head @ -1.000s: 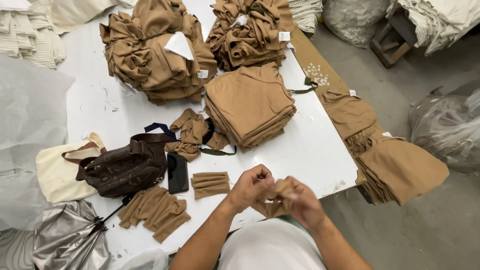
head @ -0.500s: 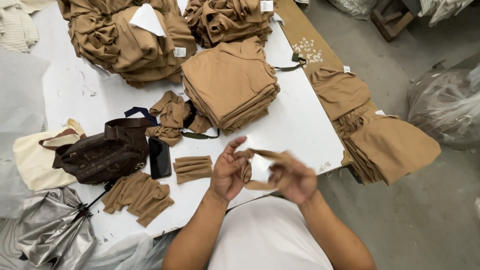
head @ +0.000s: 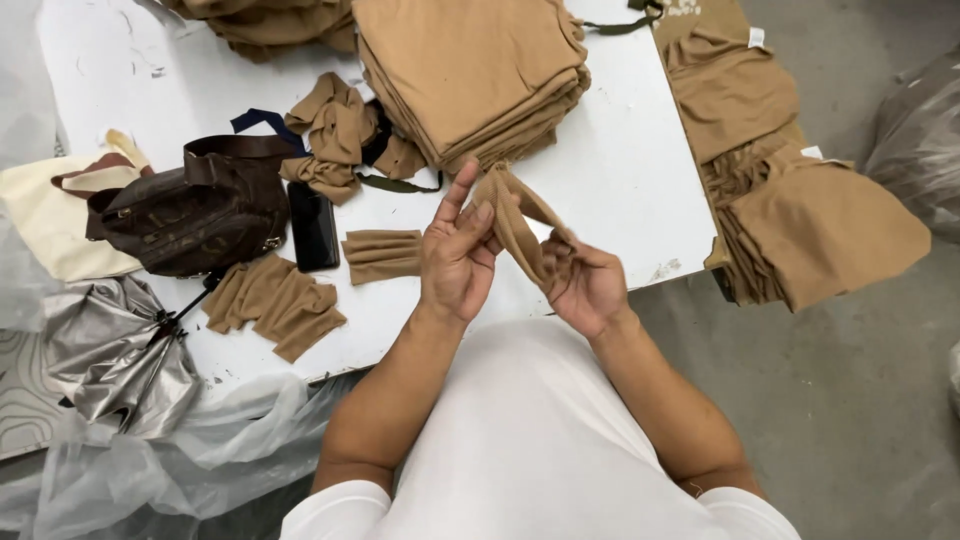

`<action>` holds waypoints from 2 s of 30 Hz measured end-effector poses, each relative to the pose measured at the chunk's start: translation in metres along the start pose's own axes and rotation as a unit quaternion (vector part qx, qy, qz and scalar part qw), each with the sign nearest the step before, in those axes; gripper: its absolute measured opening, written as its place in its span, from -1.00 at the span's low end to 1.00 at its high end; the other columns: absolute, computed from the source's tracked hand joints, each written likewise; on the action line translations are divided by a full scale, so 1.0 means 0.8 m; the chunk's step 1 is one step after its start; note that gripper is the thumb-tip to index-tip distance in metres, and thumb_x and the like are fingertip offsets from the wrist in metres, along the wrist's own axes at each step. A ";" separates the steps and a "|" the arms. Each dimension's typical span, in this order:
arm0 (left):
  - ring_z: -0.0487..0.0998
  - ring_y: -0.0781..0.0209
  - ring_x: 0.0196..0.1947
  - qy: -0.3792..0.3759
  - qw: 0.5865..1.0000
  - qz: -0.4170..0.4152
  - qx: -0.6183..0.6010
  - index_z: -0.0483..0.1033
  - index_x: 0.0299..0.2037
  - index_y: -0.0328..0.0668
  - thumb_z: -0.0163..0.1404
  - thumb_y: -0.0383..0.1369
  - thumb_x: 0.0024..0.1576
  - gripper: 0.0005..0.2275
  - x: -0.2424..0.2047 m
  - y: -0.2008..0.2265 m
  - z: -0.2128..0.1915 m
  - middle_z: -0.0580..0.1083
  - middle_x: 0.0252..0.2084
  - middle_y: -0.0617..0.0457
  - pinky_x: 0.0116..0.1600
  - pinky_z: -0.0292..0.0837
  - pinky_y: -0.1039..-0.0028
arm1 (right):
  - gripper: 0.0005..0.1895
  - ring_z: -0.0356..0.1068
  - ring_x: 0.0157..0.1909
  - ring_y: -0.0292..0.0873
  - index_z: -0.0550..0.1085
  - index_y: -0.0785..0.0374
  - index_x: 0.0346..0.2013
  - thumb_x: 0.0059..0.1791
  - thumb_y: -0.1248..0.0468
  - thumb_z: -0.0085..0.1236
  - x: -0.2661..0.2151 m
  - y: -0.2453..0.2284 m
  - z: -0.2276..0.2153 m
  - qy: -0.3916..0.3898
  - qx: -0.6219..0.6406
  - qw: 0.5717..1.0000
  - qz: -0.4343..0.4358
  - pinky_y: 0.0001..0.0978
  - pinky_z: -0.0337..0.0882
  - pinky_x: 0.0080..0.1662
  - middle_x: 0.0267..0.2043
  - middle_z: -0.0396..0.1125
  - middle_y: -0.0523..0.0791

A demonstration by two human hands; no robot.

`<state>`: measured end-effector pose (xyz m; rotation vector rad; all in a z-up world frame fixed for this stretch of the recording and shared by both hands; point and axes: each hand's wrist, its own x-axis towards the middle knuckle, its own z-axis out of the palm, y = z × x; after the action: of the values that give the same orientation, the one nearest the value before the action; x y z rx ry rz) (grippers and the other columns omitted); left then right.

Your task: Folding small pleated fabric pieces on a work table in a factory setting.

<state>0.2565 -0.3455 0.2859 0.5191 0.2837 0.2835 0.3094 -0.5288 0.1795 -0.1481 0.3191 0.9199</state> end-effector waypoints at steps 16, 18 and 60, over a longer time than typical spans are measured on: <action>0.69 -0.01 -0.14 -0.007 0.998 -0.065 -0.001 0.33 0.13 -0.13 0.10 -0.65 0.14 -0.61 -0.004 0.002 -0.078 0.59 -0.12 -0.10 0.04 0.67 0.21 | -0.41 0.42 -0.11 -0.15 0.33 0.16 0.26 -0.05 0.55 0.11 -0.014 -0.012 -0.007 -0.102 -0.066 0.992 -0.037 -0.48 0.45 -0.23 -0.10 0.42 -0.04; 0.68 0.03 -0.06 0.006 0.998 -0.062 -0.017 0.35 0.13 -0.07 0.01 -0.46 0.28 -0.76 -0.003 0.017 -0.067 0.61 -0.09 -0.09 0.18 0.60 0.10 | -0.35 0.45 -0.23 -0.14 0.27 0.31 0.25 -0.13 0.50 0.20 -0.014 -0.002 -0.027 -0.080 -0.119 0.990 -0.011 -0.45 0.44 -0.25 -0.17 0.45 0.07; 0.49 0.35 -0.42 -0.133 0.887 -0.181 0.404 0.54 0.01 -0.33 0.30 -0.50 0.02 -0.65 0.013 -0.003 -0.126 0.46 -0.50 0.08 -0.21 0.44 0.58 | -0.42 0.47 -0.04 0.01 0.35 0.58 0.21 -0.08 0.41 0.20 -0.051 -0.055 -0.007 -0.049 -0.501 0.858 -0.101 -0.26 0.41 0.09 -0.46 0.38 0.00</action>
<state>0.2331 -0.2996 0.1991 1.3014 0.2165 -0.2986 0.3209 -0.5872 0.1875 -1.0759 -0.3041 0.8015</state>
